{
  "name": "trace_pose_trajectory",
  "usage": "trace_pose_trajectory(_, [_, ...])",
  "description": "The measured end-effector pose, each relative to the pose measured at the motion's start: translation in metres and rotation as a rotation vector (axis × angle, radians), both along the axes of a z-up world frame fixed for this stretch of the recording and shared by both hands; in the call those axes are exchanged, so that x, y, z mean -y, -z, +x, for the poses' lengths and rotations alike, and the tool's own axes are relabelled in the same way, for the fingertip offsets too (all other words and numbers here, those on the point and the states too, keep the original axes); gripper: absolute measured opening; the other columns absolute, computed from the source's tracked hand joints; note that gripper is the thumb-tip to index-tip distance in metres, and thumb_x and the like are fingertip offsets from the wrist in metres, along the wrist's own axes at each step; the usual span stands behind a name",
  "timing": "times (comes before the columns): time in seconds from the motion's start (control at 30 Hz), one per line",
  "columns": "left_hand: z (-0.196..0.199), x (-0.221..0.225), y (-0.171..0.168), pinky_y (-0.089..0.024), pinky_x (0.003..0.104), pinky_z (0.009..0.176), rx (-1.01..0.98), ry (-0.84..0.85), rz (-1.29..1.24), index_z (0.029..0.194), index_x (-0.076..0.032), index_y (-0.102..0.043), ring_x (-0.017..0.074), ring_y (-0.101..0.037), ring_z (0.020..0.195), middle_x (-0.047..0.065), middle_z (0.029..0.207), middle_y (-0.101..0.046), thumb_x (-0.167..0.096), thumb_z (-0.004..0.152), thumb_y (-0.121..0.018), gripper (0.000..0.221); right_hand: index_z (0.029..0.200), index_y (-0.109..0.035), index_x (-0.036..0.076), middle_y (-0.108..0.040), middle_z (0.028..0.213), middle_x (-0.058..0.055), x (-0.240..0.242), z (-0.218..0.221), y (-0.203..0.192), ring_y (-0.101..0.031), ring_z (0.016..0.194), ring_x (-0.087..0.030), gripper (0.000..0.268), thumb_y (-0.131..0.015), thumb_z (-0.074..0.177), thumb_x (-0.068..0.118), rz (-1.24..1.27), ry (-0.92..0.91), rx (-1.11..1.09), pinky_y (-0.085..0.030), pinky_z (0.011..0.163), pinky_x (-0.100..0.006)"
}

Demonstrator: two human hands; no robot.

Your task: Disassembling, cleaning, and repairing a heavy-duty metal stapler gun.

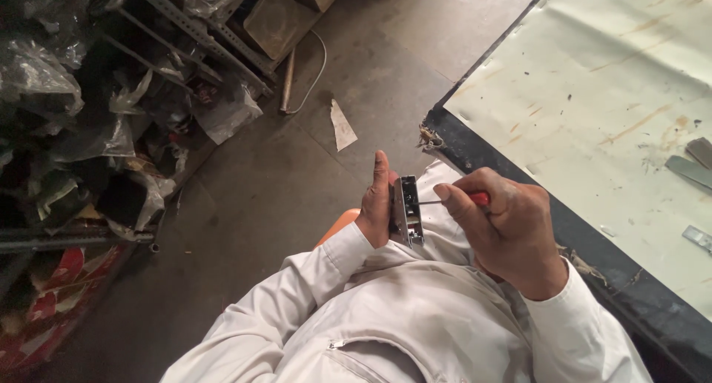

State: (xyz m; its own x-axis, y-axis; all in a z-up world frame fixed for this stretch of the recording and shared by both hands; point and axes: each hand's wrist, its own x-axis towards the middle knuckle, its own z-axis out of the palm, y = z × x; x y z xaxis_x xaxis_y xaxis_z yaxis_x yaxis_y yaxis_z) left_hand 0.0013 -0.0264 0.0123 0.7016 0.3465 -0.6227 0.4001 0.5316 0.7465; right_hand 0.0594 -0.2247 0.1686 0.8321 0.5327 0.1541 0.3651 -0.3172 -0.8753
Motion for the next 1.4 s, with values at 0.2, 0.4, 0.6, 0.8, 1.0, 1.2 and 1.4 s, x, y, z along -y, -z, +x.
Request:
trace_pose_trajectory(0.2, [0.002,0.001,-0.011,-0.029,0.029,0.037,-0.071,-0.002,-0.035,0.063,-0.025,-0.043,0.0083,-0.036,0.044,-0.007,0.056,-0.039,-0.088,0.08,-0.044,0.066,0.082,-0.069,0.004,-0.062,0.05,-0.001,0.011,-0.009,-0.005,-0.062,0.039,-0.008,0.017,-0.071,0.095,0.015,0.141,0.074,-0.054,-0.044,0.039,-0.026])
trace_pose_trajectory(0.4, [0.001,-0.002,-0.002,-0.03,0.028,0.04,-0.039,0.002,-0.022,0.065,-0.024,-0.044,0.0076,-0.038,0.047,-0.008,0.058,-0.039,-0.089,0.081,-0.046,0.068,0.085,-0.062,0.003,-0.069,0.086,-0.006,0.02,-0.025,0.0,-0.06,0.053,-0.004,0.018,-0.065,0.101,0.012,0.33,0.116,0.071,-0.045,0.048,-0.022])
trace_pose_trajectory(0.6, [-0.001,0.004,0.009,-0.038,0.026,0.052,0.027,0.059,0.062,0.072,-0.018,-0.053,0.009,-0.045,0.059,-0.004,0.066,-0.046,-0.087,0.085,-0.046,0.07,0.099,-0.068,-0.005,-0.059,0.059,-0.014,0.022,-0.035,0.037,-0.055,0.047,-0.012,0.011,-0.069,0.103,0.005,0.201,0.302,-0.237,-0.042,0.045,-0.026])
trace_pose_trajectory(0.8, [-0.004,0.005,0.016,-0.044,0.027,0.062,0.01,0.077,0.166,0.073,-0.012,-0.057,0.0125,-0.049,0.065,-0.001,0.07,-0.052,-0.074,0.092,-0.048,0.066,0.108,-0.07,-0.001,-0.073,0.098,-0.012,0.041,-0.033,0.013,-0.067,0.081,-0.012,0.017,-0.06,0.107,0.013,0.044,0.187,0.137,-0.053,0.073,-0.028])
trace_pose_trajectory(1.0, [-0.001,0.007,0.002,-0.043,0.028,0.061,0.018,0.007,0.051,0.073,-0.014,-0.055,0.013,-0.05,0.064,0.0,0.068,-0.052,-0.057,0.089,-0.055,0.047,0.107,-0.066,0.001,-0.076,0.088,-0.008,0.058,-0.049,0.028,-0.071,0.077,-0.01,0.021,-0.058,0.108,0.02,0.074,0.276,-0.065,-0.055,0.071,-0.026])
trace_pose_trajectory(1.2, [-0.004,0.009,-0.006,-0.035,0.03,0.051,-0.01,0.033,-0.01,0.07,-0.017,-0.051,0.0115,-0.044,0.057,-0.003,0.064,-0.047,-0.053,0.089,-0.057,0.041,0.121,-0.064,-0.001,-0.076,0.088,-0.01,0.061,-0.066,0.064,-0.069,0.075,-0.011,0.023,-0.059,0.105,0.015,0.354,0.139,-0.268,-0.057,0.066,-0.025])
trace_pose_trajectory(1.4, [-0.006,0.005,0.006,-0.038,0.028,0.055,0.116,-0.005,-0.033,0.07,-0.018,-0.047,0.0099,-0.047,0.06,-0.003,0.066,-0.05,-0.047,0.09,-0.06,0.038,0.119,-0.064,-0.001,-0.08,0.095,-0.01,0.045,-0.067,0.05,-0.078,0.083,-0.016,0.025,-0.061,0.098,0.011,0.198,0.076,-0.263,-0.063,0.074,-0.027])
